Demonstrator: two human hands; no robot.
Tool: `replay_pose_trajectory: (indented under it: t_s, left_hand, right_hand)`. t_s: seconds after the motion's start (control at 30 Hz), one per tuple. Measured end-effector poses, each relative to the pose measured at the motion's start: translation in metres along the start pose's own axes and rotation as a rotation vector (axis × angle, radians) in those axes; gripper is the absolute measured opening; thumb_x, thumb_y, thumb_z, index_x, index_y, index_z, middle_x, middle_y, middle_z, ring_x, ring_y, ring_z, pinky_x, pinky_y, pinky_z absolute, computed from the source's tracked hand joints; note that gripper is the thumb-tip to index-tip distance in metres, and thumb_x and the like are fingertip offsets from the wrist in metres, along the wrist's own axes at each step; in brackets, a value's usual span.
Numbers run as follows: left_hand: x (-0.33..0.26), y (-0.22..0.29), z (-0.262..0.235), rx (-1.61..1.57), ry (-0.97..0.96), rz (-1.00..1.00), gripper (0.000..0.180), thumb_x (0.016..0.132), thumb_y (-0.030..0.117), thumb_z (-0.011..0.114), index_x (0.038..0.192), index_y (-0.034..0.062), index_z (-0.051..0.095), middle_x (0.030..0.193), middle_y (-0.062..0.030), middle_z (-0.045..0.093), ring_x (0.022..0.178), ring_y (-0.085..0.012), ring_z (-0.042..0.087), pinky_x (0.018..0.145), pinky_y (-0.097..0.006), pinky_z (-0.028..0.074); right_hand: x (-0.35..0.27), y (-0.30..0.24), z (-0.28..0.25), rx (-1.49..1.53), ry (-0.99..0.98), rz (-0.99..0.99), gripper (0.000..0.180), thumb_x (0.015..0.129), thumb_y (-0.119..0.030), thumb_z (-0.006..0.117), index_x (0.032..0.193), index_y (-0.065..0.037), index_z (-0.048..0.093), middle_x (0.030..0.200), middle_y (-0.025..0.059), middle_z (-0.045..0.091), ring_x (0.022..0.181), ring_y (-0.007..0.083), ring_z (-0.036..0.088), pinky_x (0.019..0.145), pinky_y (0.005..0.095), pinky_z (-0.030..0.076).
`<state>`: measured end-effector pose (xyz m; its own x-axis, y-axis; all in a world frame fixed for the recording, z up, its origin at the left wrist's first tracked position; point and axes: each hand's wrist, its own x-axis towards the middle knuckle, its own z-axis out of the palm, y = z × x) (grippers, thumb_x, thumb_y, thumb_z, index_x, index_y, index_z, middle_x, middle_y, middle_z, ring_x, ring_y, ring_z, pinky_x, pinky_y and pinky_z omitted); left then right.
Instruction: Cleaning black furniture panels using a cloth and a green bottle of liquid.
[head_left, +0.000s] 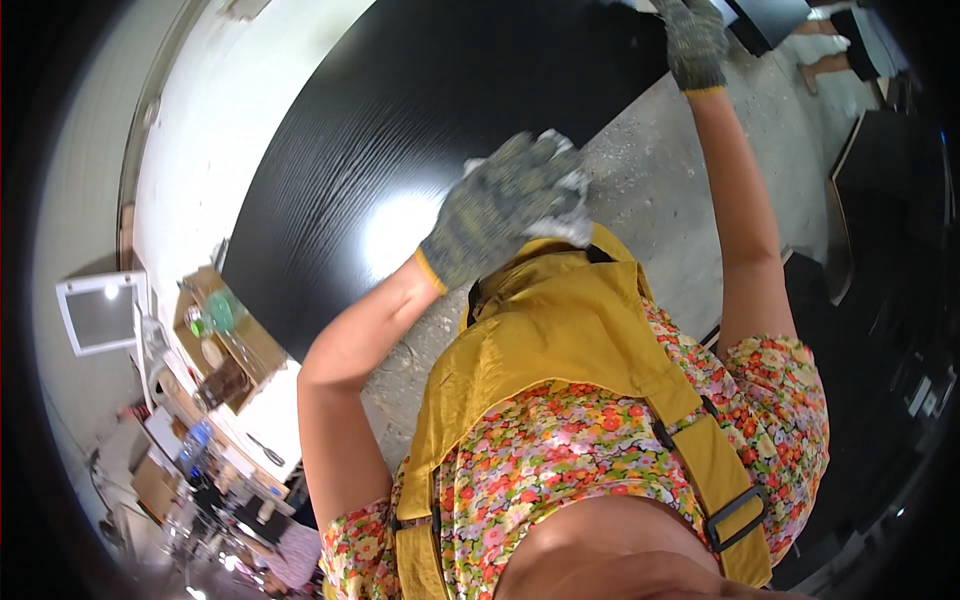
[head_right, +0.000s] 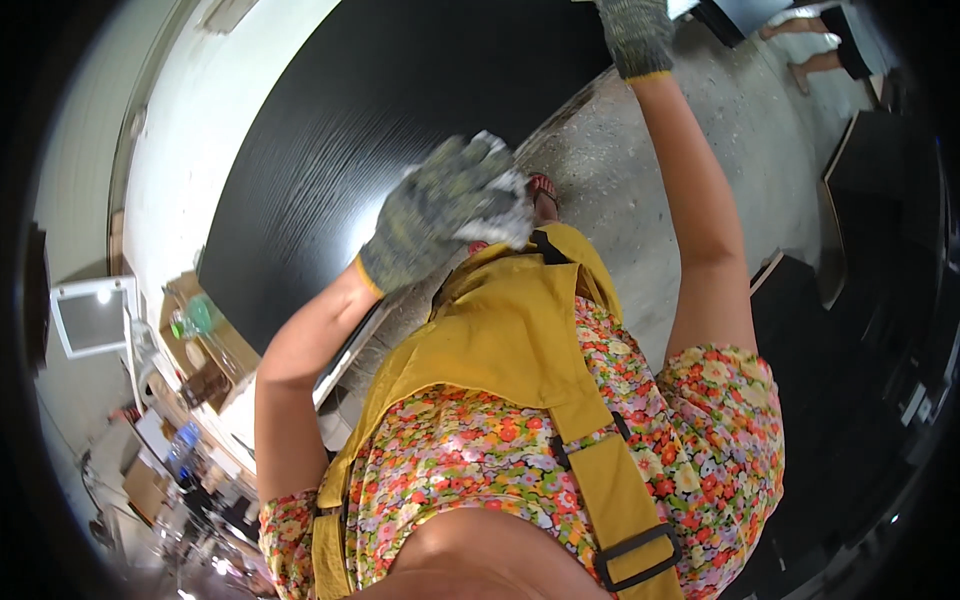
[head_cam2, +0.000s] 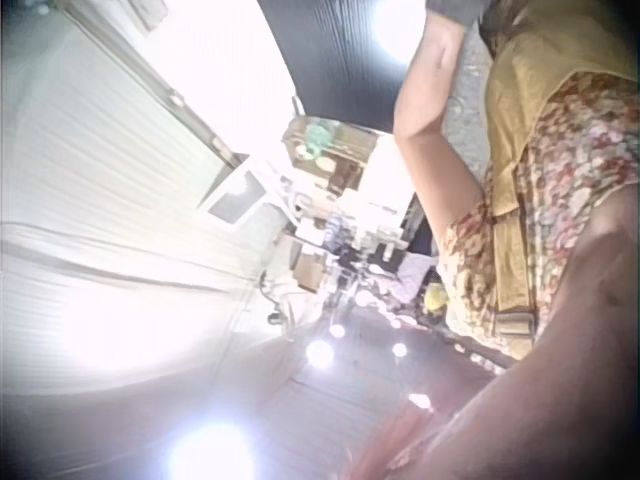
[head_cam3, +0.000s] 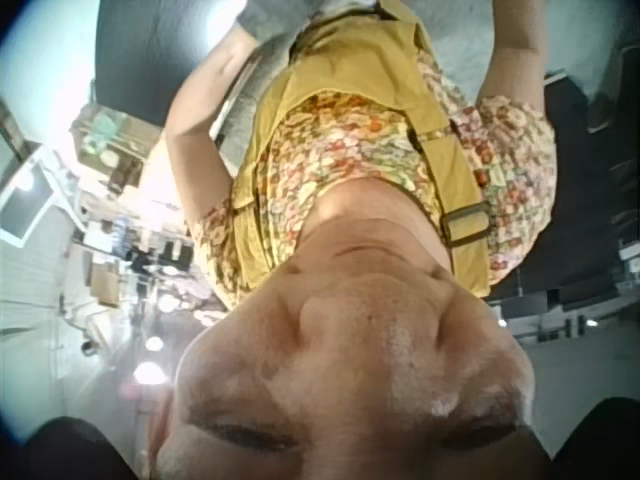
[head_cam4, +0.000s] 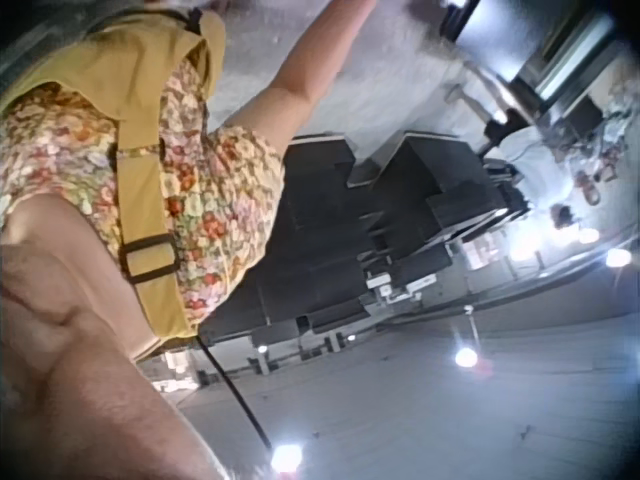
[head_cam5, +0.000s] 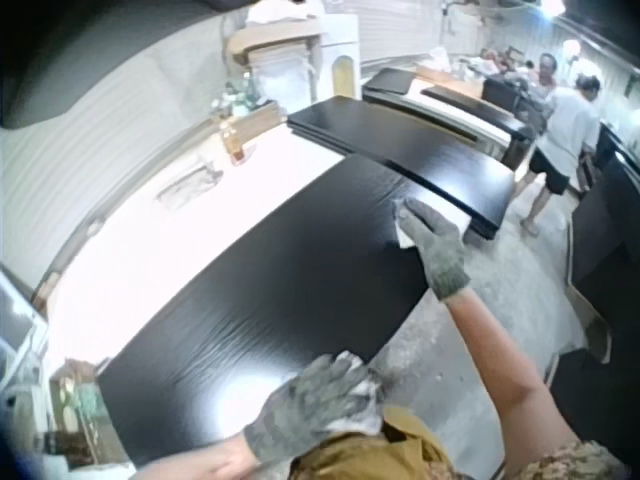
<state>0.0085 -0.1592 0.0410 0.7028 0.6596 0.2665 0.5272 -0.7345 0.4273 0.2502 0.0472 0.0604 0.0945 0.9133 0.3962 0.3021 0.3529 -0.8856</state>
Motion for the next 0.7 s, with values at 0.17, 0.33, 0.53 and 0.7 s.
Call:
replay_pose_trajectory:
  t_s: [0.17,0.33,0.53,0.7]
  left_hand:
    - [-0.102,0.066,-0.041,-0.023,0.083,-0.407,0.029,0.069,0.015,0.073,0.098,0.0182,0.070,0.130,-0.0053,0.062,0.127,-0.0284,0.053,0.110,-0.046,0.037]
    - [-0.229,0.132,-0.051,0.284,0.188,-0.705,0.028,0.063,0.012,0.077,0.089,0.0193,0.071,0.122,-0.0123,0.065,0.121,-0.0367,0.056,0.109,-0.052,0.037]
    - [-0.343,0.171,0.001,0.192,0.555,-1.253,0.031,0.074,-0.004,0.067,0.102,0.0083,0.071,0.127,-0.0161,0.062,0.118,-0.0323,0.058,0.104,-0.040,0.044]
    - [-0.326,0.164,-0.020,-0.240,1.517,-1.581,0.048,0.087,0.003,0.066,0.133,0.0006,0.051,0.124,-0.0128,0.062,0.110,-0.0232,0.061,0.088,-0.034,0.054]
  right_hand:
    - [0.015,0.000,0.023,-0.049,-0.042,-0.017,0.033,0.092,-0.026,0.067,0.118,-0.006,0.069,0.111,0.0079,0.071,0.101,0.0152,0.063,0.093,0.0274,0.046]
    - [0.057,0.090,0.000,-0.522,-0.058,-0.807,0.032,0.093,-0.023,0.065,0.116,-0.001,0.068,0.103,0.0085,0.072,0.099,0.0163,0.064,0.091,0.0276,0.048]
    - [0.019,0.068,0.028,0.102,-0.260,0.038,0.032,0.097,-0.014,0.055,0.127,-0.007,0.062,0.131,0.0091,0.061,0.123,0.0184,0.056,0.106,0.0310,0.042]
    - [0.038,0.119,0.014,-0.251,-0.329,-0.235,0.034,0.101,-0.011,0.046,0.130,-0.016,0.062,0.136,0.0080,0.057,0.128,0.0207,0.053,0.110,0.0318,0.040]
